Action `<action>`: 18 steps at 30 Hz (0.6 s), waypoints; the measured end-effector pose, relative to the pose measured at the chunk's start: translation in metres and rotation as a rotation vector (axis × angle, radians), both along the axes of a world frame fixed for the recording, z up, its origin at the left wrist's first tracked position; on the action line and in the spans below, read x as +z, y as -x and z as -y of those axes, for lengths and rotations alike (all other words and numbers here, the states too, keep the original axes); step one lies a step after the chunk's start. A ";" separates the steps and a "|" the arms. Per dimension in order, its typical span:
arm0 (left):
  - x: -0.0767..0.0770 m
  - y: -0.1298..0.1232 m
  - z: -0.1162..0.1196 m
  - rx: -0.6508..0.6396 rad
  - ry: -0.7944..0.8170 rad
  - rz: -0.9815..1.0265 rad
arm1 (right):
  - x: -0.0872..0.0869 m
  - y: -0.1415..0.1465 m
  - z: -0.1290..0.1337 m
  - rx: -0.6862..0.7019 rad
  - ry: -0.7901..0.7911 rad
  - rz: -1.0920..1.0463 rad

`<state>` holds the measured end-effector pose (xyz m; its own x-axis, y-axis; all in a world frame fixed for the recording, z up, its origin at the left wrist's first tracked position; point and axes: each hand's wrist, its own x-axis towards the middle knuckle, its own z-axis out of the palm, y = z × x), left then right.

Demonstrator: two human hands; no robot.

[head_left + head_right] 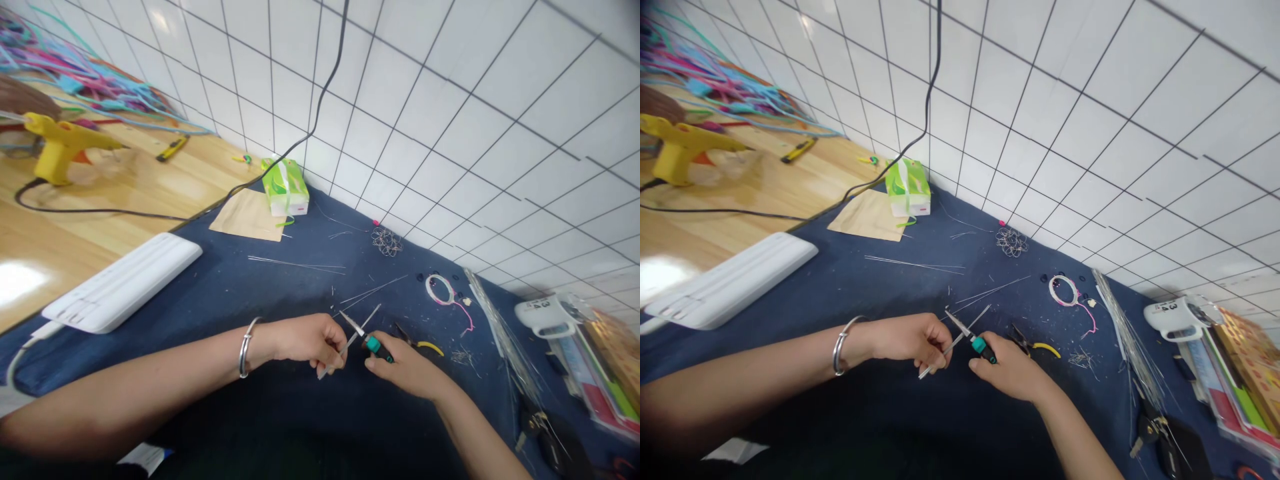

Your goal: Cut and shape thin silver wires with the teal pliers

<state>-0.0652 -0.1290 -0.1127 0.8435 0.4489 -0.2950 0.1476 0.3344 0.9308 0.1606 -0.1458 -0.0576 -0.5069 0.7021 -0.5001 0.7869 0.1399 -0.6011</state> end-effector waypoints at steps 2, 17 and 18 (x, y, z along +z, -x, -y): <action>-0.001 0.001 -0.001 0.000 -0.007 -0.009 | -0.001 0.002 0.001 -0.003 -0.029 0.029; 0.004 0.004 -0.003 -0.019 -0.161 -0.033 | -0.006 0.009 0.009 -0.040 -0.218 0.153; 0.004 0.004 -0.003 -0.016 -0.171 -0.040 | -0.009 0.008 0.010 -0.043 -0.240 0.157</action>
<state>-0.0692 -0.1258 -0.1090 0.8401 0.4819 -0.2492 0.1896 0.1695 0.9671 0.1526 -0.1556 -0.0661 -0.4033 0.8291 -0.3871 0.8762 0.2279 -0.4247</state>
